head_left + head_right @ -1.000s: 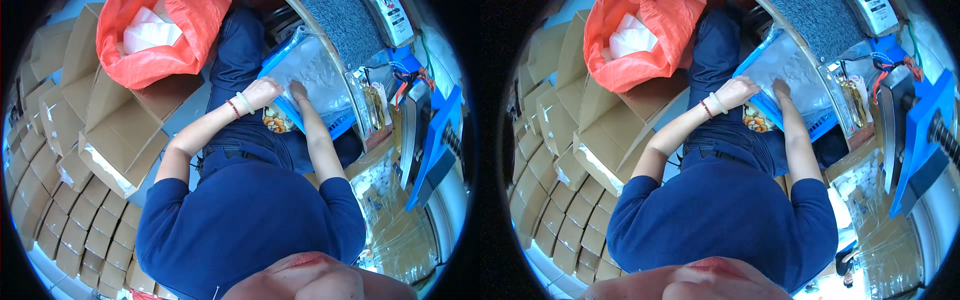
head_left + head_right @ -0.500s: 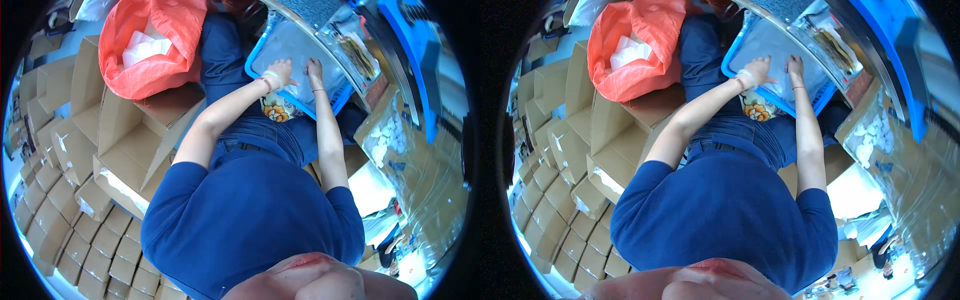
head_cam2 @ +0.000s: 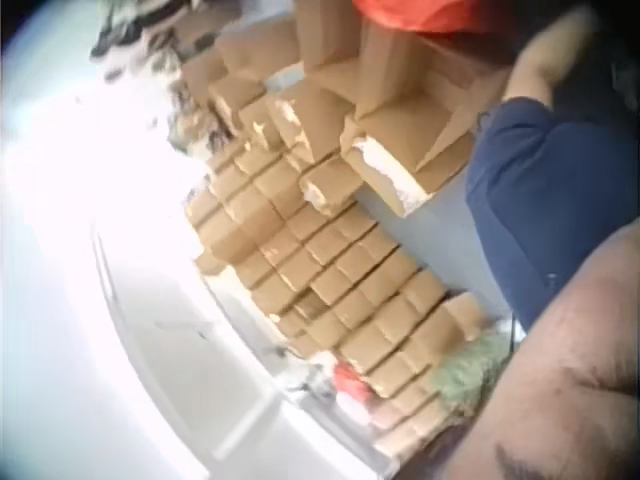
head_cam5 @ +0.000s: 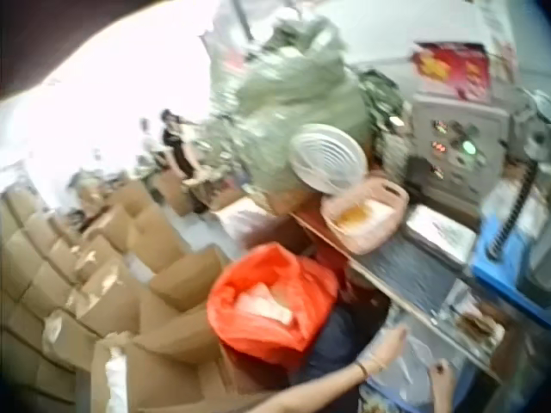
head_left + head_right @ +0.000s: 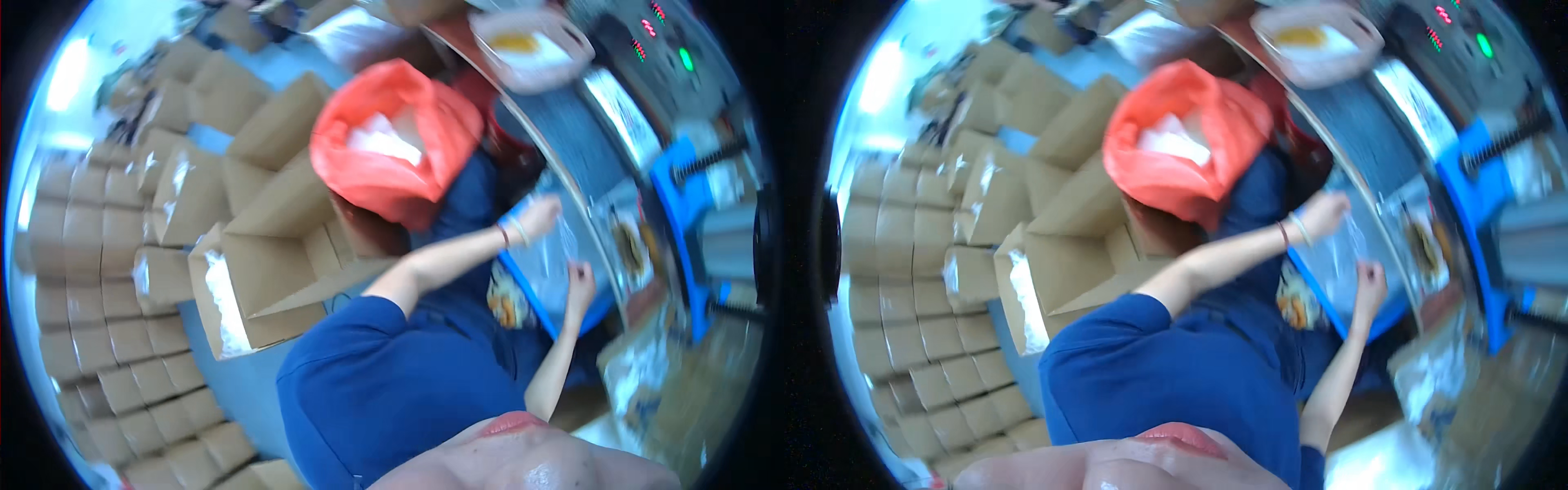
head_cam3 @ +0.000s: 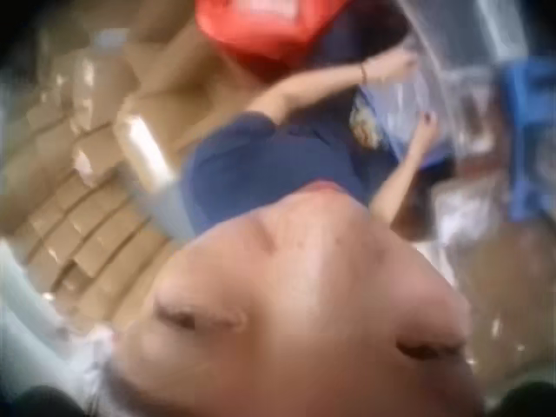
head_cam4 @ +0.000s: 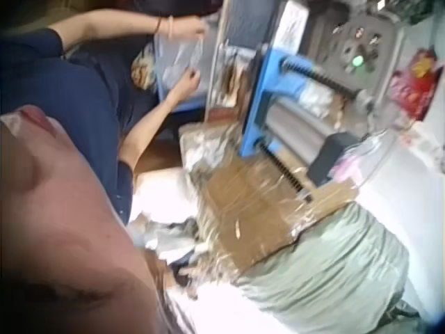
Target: The recorder is using a heat sealer to seal plastic bags containing small items at a workbench.
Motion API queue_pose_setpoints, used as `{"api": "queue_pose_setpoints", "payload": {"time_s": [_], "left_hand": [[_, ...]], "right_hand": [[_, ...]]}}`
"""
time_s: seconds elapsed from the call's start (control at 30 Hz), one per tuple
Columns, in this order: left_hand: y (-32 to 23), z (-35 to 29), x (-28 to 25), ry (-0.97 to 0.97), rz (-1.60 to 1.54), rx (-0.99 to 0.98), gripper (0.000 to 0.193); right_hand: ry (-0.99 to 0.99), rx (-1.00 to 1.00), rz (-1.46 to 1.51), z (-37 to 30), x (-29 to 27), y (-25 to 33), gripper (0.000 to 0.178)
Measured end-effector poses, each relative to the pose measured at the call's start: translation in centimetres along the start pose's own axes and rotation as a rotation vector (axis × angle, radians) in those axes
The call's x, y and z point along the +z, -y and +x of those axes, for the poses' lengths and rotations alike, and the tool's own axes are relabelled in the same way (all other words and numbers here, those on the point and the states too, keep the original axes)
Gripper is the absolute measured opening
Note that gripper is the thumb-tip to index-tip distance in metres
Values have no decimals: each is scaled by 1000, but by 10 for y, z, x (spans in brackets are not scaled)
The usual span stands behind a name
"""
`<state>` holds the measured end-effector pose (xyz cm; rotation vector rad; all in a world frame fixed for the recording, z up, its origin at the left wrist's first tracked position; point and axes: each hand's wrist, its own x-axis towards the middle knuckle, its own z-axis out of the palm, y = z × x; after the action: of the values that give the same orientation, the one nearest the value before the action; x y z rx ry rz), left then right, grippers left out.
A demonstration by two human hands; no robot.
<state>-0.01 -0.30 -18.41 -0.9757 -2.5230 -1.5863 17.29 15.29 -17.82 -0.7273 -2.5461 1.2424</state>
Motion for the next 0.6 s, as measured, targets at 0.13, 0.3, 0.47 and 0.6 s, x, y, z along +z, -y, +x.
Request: {"api": "queue_pose_setpoints", "payload": {"time_s": [0.13,0.3,0.47,0.6], "left_hand": [[0,5,-4,32,-681,-424,11],[-22,18,-30,-121,-371,2,10],[-36,25,-32,123,-973,-825,16],[-19,25,-18,-109,-756,-502,16]], "right_hand": [[46,-11,44,-14,-3,42,25],[-20,-127,38,-37,-9,62,33],[-68,-239,-42,-31,-7,67,25],[-189,-206,-263,-46,-6,70,21]]}}
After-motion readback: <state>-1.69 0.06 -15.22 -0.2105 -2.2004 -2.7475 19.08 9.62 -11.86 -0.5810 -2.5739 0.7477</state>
